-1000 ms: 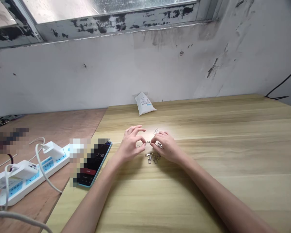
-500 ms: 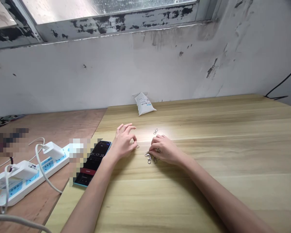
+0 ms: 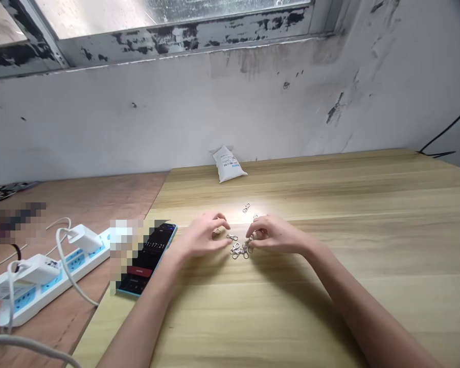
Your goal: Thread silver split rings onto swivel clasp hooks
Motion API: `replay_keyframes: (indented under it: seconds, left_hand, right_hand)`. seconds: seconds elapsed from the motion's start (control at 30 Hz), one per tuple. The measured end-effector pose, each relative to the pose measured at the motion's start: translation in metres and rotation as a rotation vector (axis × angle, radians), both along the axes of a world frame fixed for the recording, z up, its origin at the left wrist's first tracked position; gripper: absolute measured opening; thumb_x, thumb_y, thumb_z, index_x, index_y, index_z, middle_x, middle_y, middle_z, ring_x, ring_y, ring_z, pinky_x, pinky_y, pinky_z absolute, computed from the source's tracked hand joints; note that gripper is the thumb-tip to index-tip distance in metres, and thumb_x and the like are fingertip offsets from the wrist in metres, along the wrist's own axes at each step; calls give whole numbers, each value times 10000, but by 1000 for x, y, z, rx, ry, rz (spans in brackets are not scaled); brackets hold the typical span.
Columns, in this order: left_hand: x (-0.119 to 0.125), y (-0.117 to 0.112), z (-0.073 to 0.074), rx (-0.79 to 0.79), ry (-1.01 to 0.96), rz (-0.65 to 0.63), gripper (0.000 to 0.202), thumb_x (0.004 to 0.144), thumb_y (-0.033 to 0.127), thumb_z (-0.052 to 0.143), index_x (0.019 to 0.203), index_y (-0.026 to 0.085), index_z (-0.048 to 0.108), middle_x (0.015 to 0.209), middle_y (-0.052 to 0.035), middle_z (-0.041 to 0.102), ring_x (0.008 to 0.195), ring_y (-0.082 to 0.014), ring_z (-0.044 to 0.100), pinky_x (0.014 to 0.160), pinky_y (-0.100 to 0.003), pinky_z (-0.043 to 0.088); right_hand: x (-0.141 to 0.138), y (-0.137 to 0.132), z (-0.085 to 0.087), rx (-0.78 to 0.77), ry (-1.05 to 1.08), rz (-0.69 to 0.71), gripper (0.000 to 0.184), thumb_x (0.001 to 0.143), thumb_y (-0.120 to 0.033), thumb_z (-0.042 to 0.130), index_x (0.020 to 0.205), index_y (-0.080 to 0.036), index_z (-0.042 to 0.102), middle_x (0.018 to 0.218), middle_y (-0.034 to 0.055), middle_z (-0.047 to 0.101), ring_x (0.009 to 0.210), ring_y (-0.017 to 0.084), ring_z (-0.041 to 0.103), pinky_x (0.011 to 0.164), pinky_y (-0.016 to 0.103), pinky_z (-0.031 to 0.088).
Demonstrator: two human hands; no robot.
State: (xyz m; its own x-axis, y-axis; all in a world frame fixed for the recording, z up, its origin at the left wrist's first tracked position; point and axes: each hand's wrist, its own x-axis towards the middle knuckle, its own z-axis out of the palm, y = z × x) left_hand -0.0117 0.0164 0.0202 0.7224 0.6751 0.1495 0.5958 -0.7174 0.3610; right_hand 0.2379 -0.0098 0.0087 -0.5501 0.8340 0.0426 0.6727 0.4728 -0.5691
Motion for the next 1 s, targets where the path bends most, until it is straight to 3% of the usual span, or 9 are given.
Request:
replay_keyframes:
  seconds: [0.13,0.4,0.57,0.67,0.8,1.0]
  left_hand:
    - [18,-14,-3,-96,47,-101,471,739,488,726,1132,244,643,1097,-70,600,955,-235,582,784,-353,483]
    - [27,-16,-13,-188,8,-120,227,831,267,658,1056,242,675,1017,-43,617,930,-199,587,776,-324,480]
    - [20,-13,-8,-276,-75,-90,314,798,243,682,1111,238,659,1039,-48,601,815,-160,601,745,-313,495]
    - [12,-10,-7,-284,-66,-46,344,785,289,692,1125,242,655,996,-42,587,762,-152,576,676,-291,482]
    - [15,-9,-15,-233,-47,-55,151,838,217,631,971,239,699,929,-30,604,775,-155,576,669,-283,463]
    - [29,-15,-22,-192,-87,-109,136,888,178,585,934,224,704,910,-38,633,841,-169,599,711,-290,480]
  right_hand:
    - [-3,-3,0,-53,-41,8,180,752,-206,625,880,-234,749,634,-24,550,577,110,470,539,226,299]
    - [2,2,-6,28,-94,-46,213,742,-132,556,837,-228,721,661,-12,606,603,122,484,546,228,289]
    - [6,5,-7,126,-126,-153,248,761,-91,541,883,-225,710,794,20,675,636,134,533,550,239,298]
    - [8,6,-4,137,-134,-221,180,806,-165,572,933,-213,691,785,26,689,653,150,569,545,244,305]
    - [4,6,-4,159,-213,-252,143,821,-334,646,873,-213,703,774,33,695,635,161,576,534,255,296]
    - [-7,7,-15,280,-297,-277,195,904,-288,549,962,-216,721,925,60,704,687,174,615,551,266,293]
